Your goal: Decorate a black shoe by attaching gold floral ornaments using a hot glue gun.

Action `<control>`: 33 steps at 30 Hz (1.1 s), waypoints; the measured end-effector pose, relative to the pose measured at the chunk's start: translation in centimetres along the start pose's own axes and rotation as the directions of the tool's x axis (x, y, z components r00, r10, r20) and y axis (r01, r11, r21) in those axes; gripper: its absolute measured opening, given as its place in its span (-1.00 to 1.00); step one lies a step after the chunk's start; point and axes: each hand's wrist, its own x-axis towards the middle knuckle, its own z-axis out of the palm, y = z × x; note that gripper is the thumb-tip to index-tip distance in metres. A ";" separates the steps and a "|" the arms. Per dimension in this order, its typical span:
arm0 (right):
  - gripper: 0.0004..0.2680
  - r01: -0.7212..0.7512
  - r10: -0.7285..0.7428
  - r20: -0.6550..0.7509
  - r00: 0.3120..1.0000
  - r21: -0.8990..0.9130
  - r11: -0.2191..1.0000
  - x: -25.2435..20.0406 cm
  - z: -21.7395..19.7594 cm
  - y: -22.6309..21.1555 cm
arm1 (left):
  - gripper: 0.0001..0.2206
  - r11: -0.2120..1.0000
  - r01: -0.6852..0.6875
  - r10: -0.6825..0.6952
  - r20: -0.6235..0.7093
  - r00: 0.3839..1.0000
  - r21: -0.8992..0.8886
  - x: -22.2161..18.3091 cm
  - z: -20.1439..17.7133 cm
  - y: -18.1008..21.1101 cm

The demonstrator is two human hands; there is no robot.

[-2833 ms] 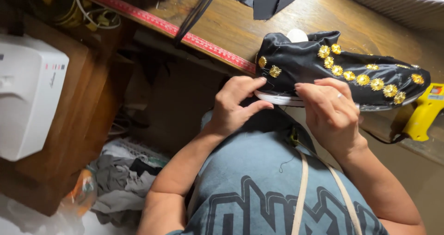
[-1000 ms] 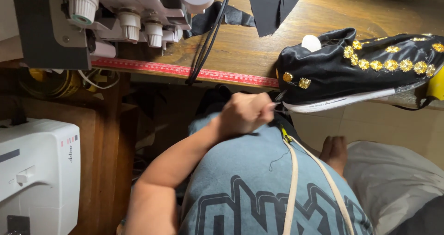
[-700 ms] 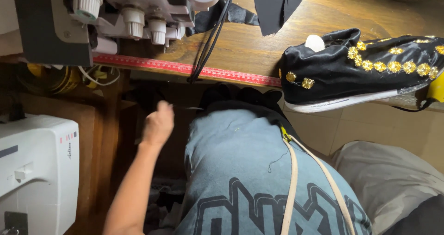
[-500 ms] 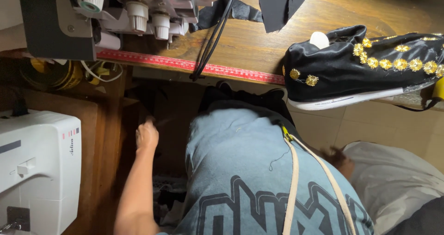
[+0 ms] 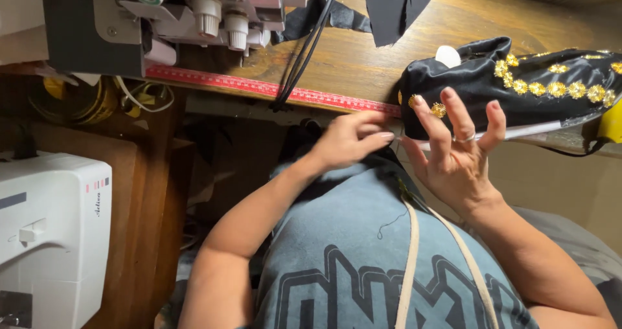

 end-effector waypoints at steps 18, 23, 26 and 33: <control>-0.85 0.081 -0.090 -0.118 0.989 -0.080 0.994 -2.5 -0.5 1.0 | -0.63 0.876 0.142 -0.076 0.160 0.984 -0.460 3.4 2.8 -3.4; -0.65 0.055 -0.061 -0.068 0.996 -0.093 0.994 -3.5 0.5 2.2 | -0.68 0.886 0.126 -0.055 0.170 0.984 -0.446 3.4 2.8 -3.4; -0.52 0.091 -0.083 0.044 0.996 -0.260 0.961 -3.0 0.8 2.3 | -0.67 0.881 0.129 -0.060 0.162 0.985 -0.455 3.3 2.8 -3.1; -0.93 0.134 -0.142 -0.166 0.976 -0.061 0.989 -3.1 1.6 2.2 | -0.61 0.922 0.086 -0.039 0.129 0.991 -0.377 3.2 2.7 -2.7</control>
